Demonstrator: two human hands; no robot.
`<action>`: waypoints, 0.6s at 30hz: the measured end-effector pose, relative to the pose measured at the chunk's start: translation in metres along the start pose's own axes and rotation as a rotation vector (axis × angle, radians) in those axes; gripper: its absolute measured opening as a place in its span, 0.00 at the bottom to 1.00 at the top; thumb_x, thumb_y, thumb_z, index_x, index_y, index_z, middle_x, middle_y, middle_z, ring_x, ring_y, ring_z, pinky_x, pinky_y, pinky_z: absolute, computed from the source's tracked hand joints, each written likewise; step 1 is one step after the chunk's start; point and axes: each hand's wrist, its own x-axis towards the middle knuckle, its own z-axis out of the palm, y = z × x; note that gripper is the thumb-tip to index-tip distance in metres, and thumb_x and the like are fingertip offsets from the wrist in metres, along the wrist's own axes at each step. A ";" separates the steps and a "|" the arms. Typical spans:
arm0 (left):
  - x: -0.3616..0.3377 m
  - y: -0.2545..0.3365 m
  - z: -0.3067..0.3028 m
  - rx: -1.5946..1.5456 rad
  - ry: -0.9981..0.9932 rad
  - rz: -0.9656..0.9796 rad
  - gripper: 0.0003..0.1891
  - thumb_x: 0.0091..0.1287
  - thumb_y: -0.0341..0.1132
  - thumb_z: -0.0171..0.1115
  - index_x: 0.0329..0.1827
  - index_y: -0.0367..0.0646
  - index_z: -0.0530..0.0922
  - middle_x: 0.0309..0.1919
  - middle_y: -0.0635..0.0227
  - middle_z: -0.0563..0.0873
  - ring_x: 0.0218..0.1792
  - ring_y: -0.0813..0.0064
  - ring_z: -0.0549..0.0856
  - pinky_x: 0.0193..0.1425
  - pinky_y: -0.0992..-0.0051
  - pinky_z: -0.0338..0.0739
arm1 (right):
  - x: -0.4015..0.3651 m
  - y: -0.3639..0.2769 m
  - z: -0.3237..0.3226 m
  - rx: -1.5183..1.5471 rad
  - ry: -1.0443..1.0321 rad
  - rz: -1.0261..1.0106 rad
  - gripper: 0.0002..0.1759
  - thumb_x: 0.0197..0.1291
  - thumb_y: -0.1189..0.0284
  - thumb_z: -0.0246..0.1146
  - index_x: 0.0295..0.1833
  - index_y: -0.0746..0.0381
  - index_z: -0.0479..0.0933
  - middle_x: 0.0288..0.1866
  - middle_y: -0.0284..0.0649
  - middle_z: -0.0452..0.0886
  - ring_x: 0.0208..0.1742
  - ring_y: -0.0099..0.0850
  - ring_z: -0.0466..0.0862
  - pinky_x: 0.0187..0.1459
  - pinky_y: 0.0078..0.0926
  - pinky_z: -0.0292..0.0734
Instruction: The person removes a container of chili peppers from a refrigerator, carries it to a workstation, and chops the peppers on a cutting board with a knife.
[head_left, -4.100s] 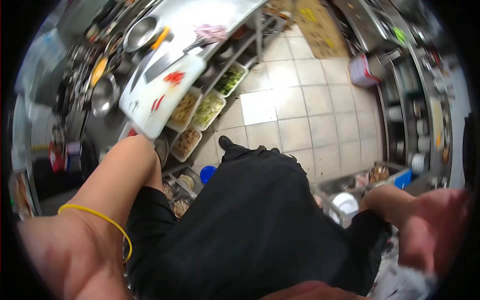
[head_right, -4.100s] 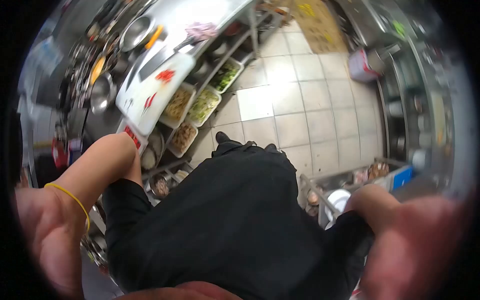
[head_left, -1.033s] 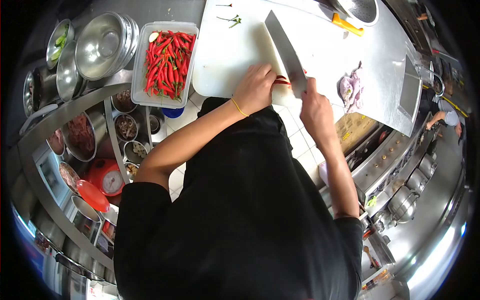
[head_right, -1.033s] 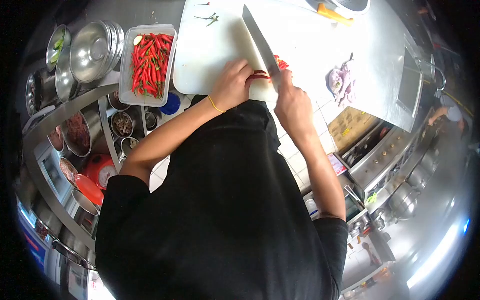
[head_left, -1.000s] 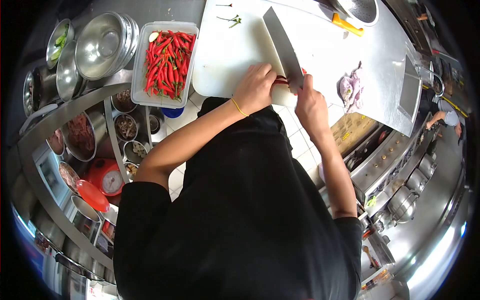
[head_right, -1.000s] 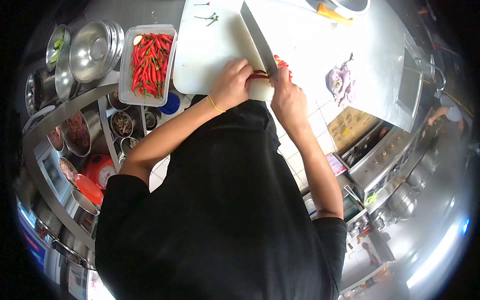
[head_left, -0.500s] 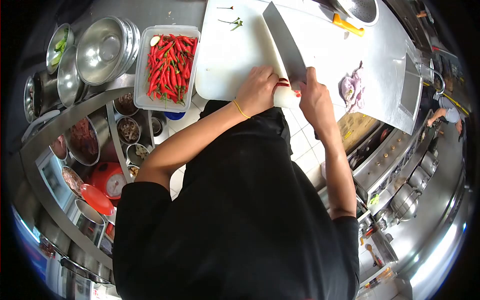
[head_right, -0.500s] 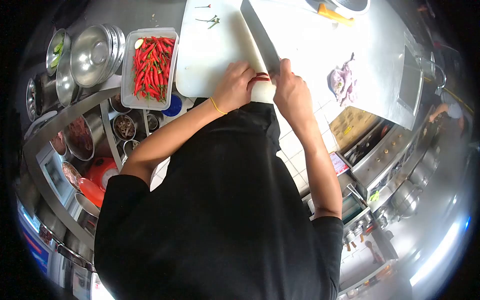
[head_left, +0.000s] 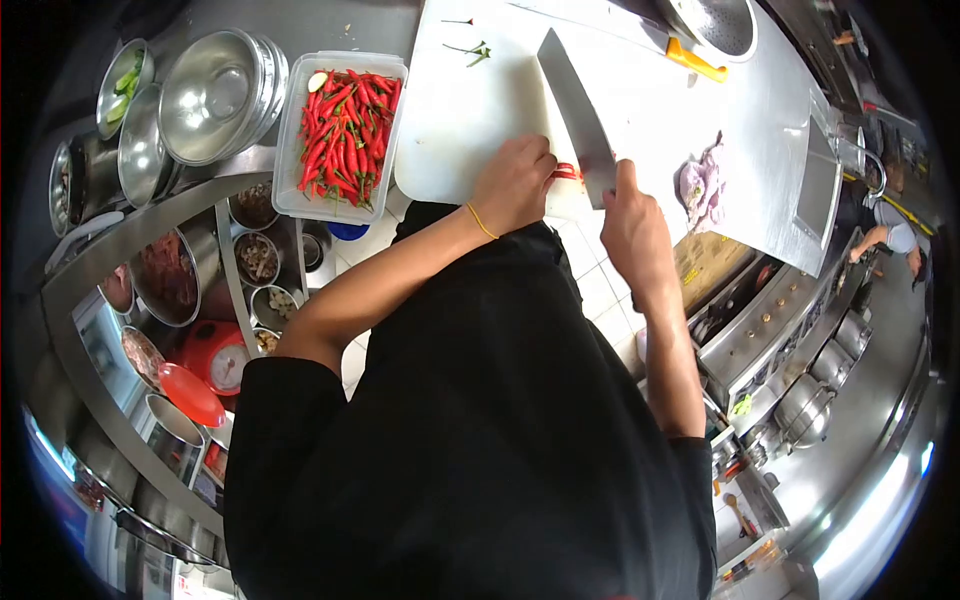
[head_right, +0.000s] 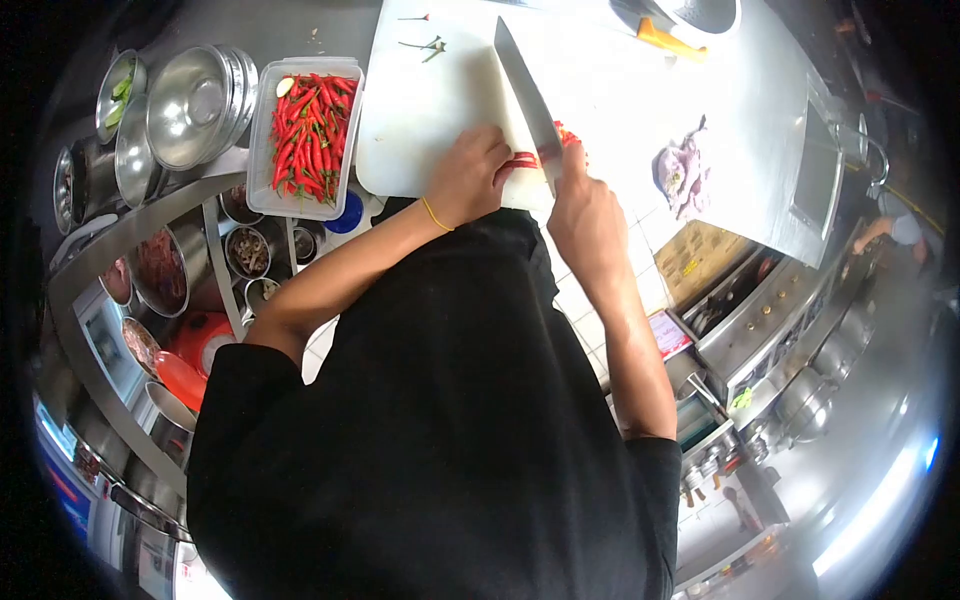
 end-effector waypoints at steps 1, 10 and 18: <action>0.000 -0.001 0.001 -0.013 -0.022 -0.006 0.01 0.54 0.24 0.63 0.27 0.38 0.79 0.32 0.62 0.77 0.40 0.62 0.77 0.44 0.66 0.71 | 0.002 0.006 0.013 -0.003 0.023 -0.005 0.19 0.60 0.79 0.51 0.57 0.68 0.59 0.28 0.62 0.80 0.32 0.60 0.81 0.35 0.56 0.74; 0.000 -0.004 0.000 -0.053 -0.014 -0.001 0.01 0.56 0.23 0.61 0.28 0.37 0.79 0.31 0.62 0.76 0.38 0.60 0.77 0.44 0.65 0.71 | 0.009 -0.002 0.005 0.056 0.056 -0.064 0.14 0.62 0.78 0.53 0.51 0.68 0.61 0.26 0.62 0.78 0.31 0.60 0.80 0.34 0.56 0.73; -0.003 -0.009 0.008 -0.120 -0.028 -0.022 0.02 0.55 0.24 0.63 0.30 0.36 0.80 0.33 0.61 0.77 0.38 0.58 0.78 0.44 0.64 0.73 | 0.043 0.006 0.032 0.148 0.191 -0.108 0.12 0.61 0.77 0.56 0.47 0.68 0.61 0.25 0.62 0.78 0.32 0.61 0.80 0.35 0.55 0.74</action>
